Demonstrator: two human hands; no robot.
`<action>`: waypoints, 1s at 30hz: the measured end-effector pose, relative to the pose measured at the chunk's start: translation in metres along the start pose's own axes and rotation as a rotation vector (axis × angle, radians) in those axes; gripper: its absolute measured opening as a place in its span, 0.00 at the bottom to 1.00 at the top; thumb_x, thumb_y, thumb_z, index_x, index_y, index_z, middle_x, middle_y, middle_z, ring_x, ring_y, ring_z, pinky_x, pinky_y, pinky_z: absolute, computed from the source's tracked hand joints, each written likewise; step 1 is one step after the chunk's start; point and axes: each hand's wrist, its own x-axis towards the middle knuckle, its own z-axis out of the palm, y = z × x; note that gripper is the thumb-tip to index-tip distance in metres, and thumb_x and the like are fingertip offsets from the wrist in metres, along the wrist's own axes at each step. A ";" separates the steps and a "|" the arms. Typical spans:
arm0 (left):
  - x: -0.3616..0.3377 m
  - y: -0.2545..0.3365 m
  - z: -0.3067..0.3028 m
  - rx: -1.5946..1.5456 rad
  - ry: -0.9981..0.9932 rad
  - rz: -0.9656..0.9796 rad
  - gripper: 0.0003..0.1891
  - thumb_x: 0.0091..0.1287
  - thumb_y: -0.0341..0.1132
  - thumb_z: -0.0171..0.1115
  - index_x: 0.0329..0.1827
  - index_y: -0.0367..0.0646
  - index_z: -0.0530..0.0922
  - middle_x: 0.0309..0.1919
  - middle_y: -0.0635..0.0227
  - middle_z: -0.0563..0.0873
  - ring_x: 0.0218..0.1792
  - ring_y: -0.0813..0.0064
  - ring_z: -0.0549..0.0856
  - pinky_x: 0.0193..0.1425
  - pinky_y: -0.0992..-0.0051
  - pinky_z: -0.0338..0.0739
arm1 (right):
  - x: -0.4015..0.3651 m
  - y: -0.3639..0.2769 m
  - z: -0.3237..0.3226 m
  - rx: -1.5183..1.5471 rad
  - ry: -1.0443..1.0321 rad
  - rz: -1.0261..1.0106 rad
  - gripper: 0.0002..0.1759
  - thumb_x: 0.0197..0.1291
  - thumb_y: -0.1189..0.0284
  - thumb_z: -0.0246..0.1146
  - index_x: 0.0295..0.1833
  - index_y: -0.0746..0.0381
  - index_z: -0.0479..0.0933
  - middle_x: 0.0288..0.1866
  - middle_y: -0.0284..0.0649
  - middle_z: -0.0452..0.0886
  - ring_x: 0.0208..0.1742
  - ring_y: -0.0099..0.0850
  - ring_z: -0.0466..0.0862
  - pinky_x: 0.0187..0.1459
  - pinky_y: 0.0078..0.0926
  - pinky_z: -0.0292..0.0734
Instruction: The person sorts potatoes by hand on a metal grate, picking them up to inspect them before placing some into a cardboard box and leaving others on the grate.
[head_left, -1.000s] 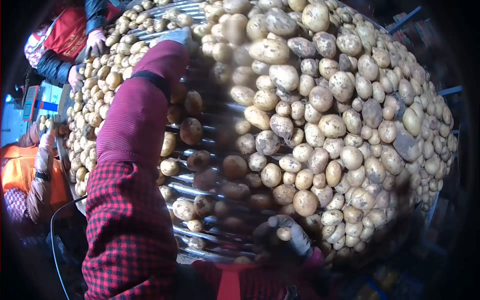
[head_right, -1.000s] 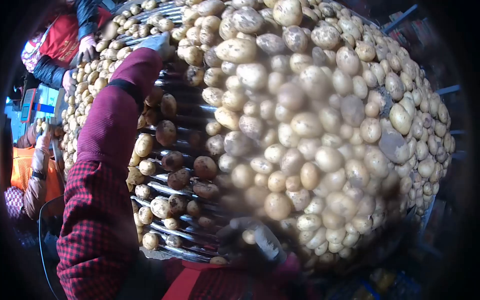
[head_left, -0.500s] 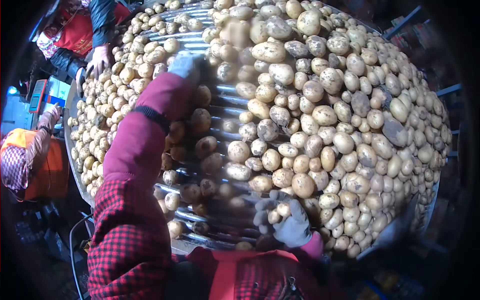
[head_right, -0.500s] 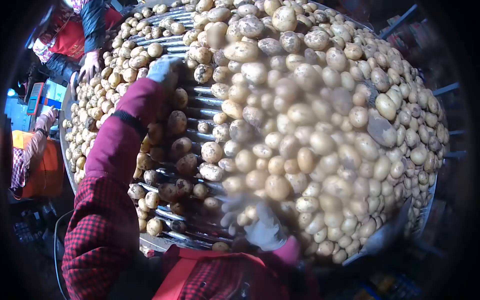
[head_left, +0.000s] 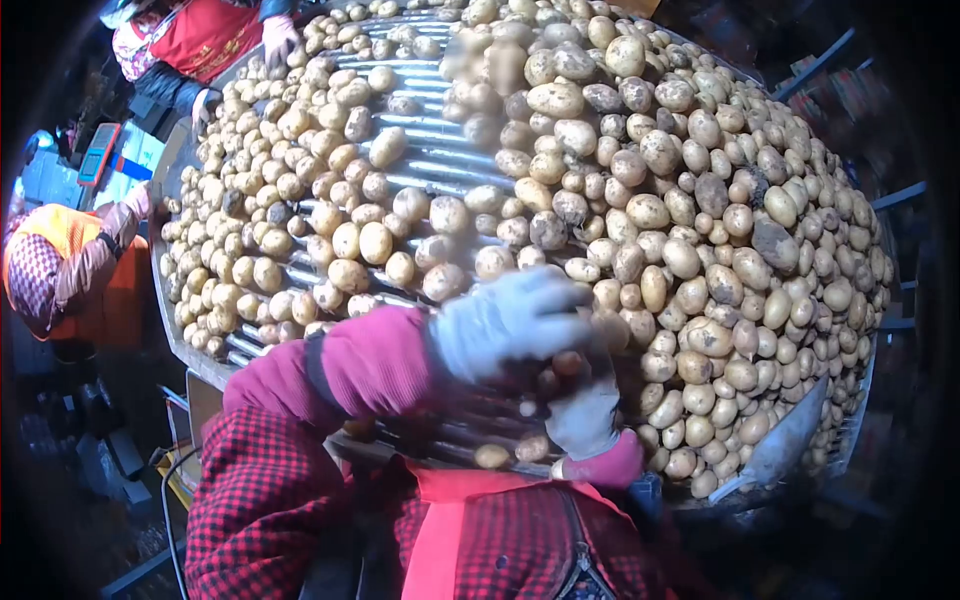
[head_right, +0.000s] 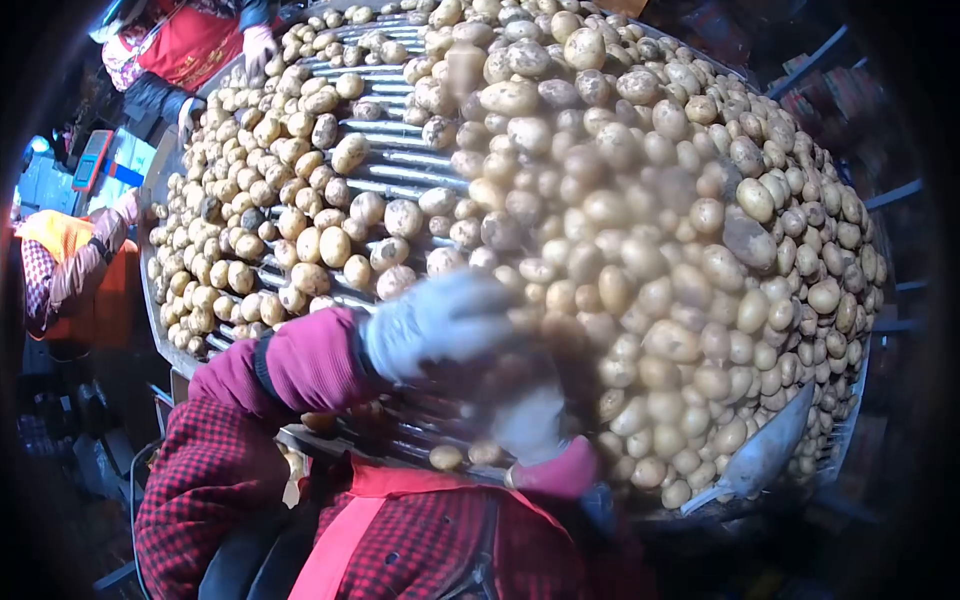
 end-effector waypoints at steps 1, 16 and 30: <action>-0.003 0.005 0.013 -0.039 0.012 0.047 0.32 0.55 0.42 0.67 0.66 0.48 0.77 0.60 0.59 0.78 0.53 0.57 0.80 0.54 0.58 0.77 | 0.001 0.001 -0.002 0.006 -0.002 -0.002 0.31 0.76 0.41 0.51 0.75 0.46 0.71 0.59 0.42 0.83 0.53 0.45 0.86 0.35 0.32 0.83; -0.054 -0.002 -0.038 0.331 -0.115 -0.372 0.21 0.64 0.29 0.66 0.62 0.45 0.82 0.57 0.55 0.84 0.57 0.52 0.83 0.62 0.57 0.77 | 0.000 0.000 -0.014 0.175 -0.094 0.022 0.30 0.79 0.41 0.46 0.74 0.45 0.71 0.62 0.45 0.80 0.47 0.43 0.84 0.31 0.28 0.78; -0.006 -0.118 -0.008 0.653 -0.405 -0.477 0.24 0.64 0.32 0.63 0.64 0.49 0.74 0.58 0.57 0.80 0.52 0.52 0.87 0.53 0.54 0.83 | 0.005 0.002 -0.026 0.161 -0.069 0.036 0.33 0.78 0.41 0.48 0.77 0.49 0.68 0.65 0.53 0.80 0.50 0.45 0.87 0.35 0.35 0.85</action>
